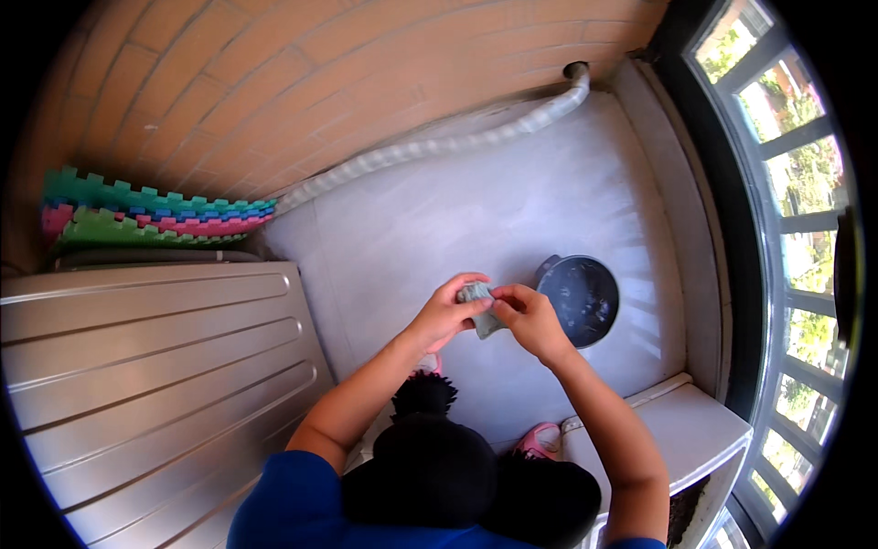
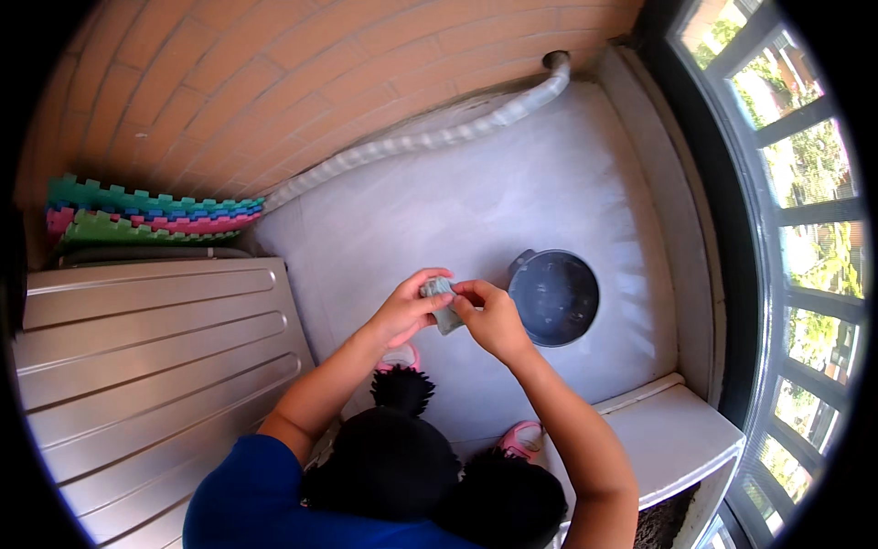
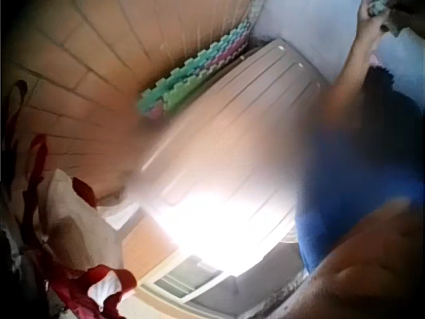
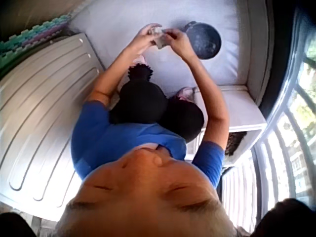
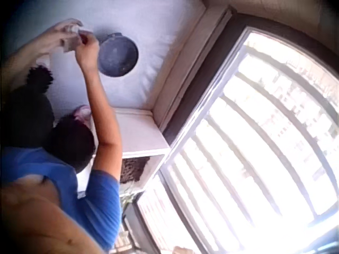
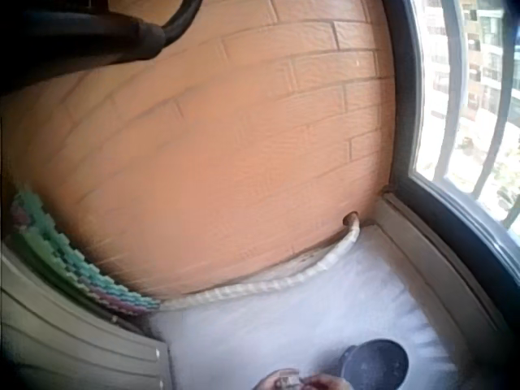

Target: The person kneels on a balcony floor and uses a wet cloth to wipe a long, insulated pipe running along the wall. They repeatedly dip the cloth into a bucket of water to clean the pipe's surface.

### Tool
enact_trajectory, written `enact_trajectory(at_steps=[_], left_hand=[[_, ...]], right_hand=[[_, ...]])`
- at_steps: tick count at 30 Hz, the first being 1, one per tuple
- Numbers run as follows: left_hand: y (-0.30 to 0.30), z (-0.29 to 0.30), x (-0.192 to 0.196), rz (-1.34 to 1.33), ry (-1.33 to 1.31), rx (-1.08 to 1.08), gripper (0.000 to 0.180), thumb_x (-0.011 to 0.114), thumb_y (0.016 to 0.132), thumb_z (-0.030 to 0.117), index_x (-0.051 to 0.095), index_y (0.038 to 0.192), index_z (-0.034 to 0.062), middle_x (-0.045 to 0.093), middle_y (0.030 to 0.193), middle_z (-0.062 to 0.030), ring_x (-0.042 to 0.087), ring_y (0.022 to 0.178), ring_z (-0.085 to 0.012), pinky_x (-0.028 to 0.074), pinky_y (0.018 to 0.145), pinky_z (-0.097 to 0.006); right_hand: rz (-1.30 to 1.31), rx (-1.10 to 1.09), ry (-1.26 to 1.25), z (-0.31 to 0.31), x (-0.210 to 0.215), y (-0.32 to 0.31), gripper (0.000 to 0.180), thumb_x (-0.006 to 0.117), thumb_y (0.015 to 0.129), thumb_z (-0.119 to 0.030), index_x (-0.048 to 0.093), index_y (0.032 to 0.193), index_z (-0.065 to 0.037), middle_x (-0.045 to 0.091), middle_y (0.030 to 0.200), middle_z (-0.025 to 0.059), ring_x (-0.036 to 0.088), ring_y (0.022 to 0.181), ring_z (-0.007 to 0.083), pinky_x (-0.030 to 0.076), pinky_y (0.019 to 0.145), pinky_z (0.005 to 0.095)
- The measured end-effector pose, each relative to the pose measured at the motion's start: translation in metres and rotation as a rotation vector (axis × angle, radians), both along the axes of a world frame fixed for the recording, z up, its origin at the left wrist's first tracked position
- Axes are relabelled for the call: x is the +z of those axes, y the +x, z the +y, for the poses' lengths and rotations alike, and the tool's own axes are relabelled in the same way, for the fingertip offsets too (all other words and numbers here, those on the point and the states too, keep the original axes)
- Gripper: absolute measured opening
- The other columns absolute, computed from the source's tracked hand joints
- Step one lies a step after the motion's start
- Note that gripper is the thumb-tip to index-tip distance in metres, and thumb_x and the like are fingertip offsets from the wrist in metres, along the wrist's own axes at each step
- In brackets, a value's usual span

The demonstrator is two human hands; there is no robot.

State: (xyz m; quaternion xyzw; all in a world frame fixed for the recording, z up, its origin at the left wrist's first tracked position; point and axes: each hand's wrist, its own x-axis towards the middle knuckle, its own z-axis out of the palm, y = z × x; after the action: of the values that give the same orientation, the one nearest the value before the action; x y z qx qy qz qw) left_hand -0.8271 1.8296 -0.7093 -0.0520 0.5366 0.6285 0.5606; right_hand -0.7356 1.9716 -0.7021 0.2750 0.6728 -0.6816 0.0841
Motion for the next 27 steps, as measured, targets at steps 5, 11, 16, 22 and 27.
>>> enact_trajectory(at_steps=[5,11,16,22,27], left_hand=[[-0.030,-0.073,-0.064,0.357,-0.338,0.326,0.024,0.058,0.083,0.015,0.051,0.105,0.0076,0.052,0.091,-0.0030,0.051,0.078,-0.0106,0.045,0.064,-0.027],[-0.106,-0.157,-0.115,0.826,-0.687,0.513,0.023,0.054,0.085,0.021,0.055,0.102,0.0056,0.055,0.091,-0.0041,0.051,0.080,-0.0122,0.042,0.069,-0.025],[-0.195,-0.205,-0.132,1.266,-0.946,0.648,0.026,0.053,0.083,0.015,0.053,0.107,0.0043,0.053,0.098,-0.0123,0.050,0.091,-0.0243,0.040,0.079,-0.031],[-0.234,-0.203,-0.117,1.441,-1.595,0.055,0.041,0.060,0.074,0.014,0.047,0.112,0.0048,0.040,0.118,-0.0204,0.037,0.109,-0.0374,0.037,0.087,-0.040],[-0.252,-0.237,-0.159,1.083,-1.522,0.149,0.038,0.065,0.070,0.018,0.050,0.102,0.0045,0.046,0.108,-0.0204,0.041,0.107,-0.0349,0.039,0.085,-0.041]], right_hand=[[-0.059,0.042,-0.085,-0.007,-0.003,-0.008,0.019,0.052,0.081,-0.010,0.058,0.096,0.000,0.062,0.086,0.0112,0.059,0.081,0.0150,0.045,0.072,0.0264],[-0.243,0.044,-0.204,0.006,-0.009,-0.006,0.017,0.050,0.083,-0.009,0.057,0.092,0.003,0.060,0.082,0.0079,0.058,0.077,0.0128,0.046,0.069,0.0239],[-0.366,0.002,-0.252,0.008,-0.010,-0.019,0.017,0.046,0.084,-0.007,0.055,0.095,0.003,0.060,0.083,0.0080,0.058,0.078,0.0138,0.046,0.070,0.0241],[-0.465,0.002,-0.251,0.004,-0.025,-0.037,0.016,0.045,0.084,-0.006,0.055,0.094,0.002,0.060,0.083,0.0080,0.057,0.075,0.0138,0.046,0.068,0.0238],[-0.482,0.050,-0.295,-0.010,-0.031,-0.052,0.015,0.045,0.085,-0.006,0.055,0.094,0.002,0.060,0.082,0.0076,0.058,0.075,0.0137,0.045,0.067,0.0236]])
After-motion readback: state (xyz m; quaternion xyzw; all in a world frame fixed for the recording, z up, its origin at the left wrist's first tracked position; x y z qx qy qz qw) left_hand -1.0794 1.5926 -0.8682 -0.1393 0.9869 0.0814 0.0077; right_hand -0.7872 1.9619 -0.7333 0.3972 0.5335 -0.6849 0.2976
